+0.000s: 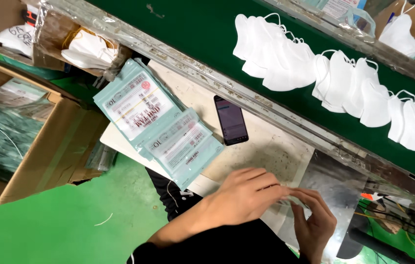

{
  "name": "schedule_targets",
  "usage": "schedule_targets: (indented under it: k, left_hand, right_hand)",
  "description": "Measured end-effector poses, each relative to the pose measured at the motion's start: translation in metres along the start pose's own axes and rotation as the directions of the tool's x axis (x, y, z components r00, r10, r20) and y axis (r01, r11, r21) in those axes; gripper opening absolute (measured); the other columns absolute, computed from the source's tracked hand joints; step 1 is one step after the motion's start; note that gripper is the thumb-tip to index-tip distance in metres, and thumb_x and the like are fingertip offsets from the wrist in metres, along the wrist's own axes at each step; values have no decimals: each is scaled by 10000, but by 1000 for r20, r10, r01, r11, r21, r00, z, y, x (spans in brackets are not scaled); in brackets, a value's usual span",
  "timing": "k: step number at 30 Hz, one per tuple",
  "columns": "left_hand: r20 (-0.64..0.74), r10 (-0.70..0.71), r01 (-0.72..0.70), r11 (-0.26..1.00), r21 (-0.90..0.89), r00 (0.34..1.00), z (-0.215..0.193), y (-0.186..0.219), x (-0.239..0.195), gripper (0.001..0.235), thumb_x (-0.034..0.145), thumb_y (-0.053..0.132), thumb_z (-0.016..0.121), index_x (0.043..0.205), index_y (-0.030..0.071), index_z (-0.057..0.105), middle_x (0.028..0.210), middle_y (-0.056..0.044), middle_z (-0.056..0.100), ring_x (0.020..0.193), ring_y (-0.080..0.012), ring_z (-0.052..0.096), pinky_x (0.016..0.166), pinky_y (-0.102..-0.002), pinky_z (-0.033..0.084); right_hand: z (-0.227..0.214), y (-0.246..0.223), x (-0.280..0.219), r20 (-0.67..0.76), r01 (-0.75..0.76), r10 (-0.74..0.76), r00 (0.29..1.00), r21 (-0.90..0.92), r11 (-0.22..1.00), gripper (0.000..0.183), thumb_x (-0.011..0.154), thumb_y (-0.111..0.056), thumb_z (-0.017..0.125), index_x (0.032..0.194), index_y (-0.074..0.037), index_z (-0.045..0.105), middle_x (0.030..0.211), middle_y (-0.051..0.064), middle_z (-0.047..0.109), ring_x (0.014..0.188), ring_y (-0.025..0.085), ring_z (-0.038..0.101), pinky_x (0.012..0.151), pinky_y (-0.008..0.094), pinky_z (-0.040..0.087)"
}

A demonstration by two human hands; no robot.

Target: The person gathers several white face masks into a stack and inserts them into a plastic packaging bag on a workbench next to a conveyor belt.

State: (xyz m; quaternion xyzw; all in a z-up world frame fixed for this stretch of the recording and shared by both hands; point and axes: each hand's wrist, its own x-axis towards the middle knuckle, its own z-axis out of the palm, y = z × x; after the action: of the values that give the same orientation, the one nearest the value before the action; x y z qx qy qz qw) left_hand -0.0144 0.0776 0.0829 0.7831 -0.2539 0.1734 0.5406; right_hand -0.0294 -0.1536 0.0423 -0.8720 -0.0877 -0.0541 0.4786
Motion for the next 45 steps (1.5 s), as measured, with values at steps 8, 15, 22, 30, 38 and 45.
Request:
schedule_targets:
  k: [8, 15, 22, 30, 38, 45]
  left_hand:
    - [-3, -69, 69, 996, 52, 998, -24, 1, -10, 173, 925, 46, 712, 1097, 45, 697, 982, -58, 658, 878, -247, 670, 733, -363, 547]
    - [-143, -306, 277, 942, -189, 941, -33, -10, -23, 139, 1004, 129, 692, 1133, 75, 690, 1024, -60, 683, 881, -233, 709, 752, -336, 567]
    - [-173, -727, 727, 683, -70, 665, -39, -97, -72, 188, 954, 187, 744, 1036, 19, 721, 854, -121, 698, 758, -224, 647, 708, -337, 518]
    - [-442, -461, 276, 864, -421, 770, -15, -279, 61, 646, 1036, 275, 632, 1549, 5, 347, 1427, -191, 548, 1273, -256, 538, 1071, -352, 465]
    - [-442, -526, 515, 843, -156, 727, 24, -351, 177, 1056, 872, 408, 825, 1561, -106, 212, 1468, -333, 473, 1344, -384, 506, 1115, -410, 425]
    - [-202, -605, 579, 796, -177, 770, 34, -328, 157, 1118, 684, 350, 905, 1517, -27, 263, 1304, -247, 654, 1151, -308, 690, 960, -363, 558]
  right_hand:
    - [6, -1, 2, 10, -82, 82, 997, 10, 997, 260, 838, 149, 658, 1067, 38, 710, 1073, 120, 729, 983, 174, 697, 823, 250, 524]
    - [17, 13, 12, -63, -107, 135, 989, 327, 939, 113, 976, 104, 618, 1065, 47, 658, 1084, 86, 667, 973, 119, 653, 852, 215, 519]
    - [33, 15, 104, -57, 67, -47, 997, 431, 900, 236, 1070, 22, 576, 1298, 23, 632, 1080, 65, 678, 1001, 115, 656, 943, 227, 549]
    - [115, 74, 250, 14, 455, -479, 878, -339, 823, 646, 966, -157, 713, 1484, 89, 416, 1468, 316, 492, 1390, 464, 429, 1178, 511, 336]
    - [113, 69, 253, -20, 406, -439, 898, -343, 847, 602, 1046, -272, 629, 1477, 89, 416, 1460, 315, 496, 1373, 479, 450, 1176, 511, 327]
    - [98, 48, 240, 83, 136, -141, 987, 54, 989, 382, 1039, -205, 562, 1380, -35, 583, 1353, 180, 625, 1190, 335, 641, 1044, 356, 501]
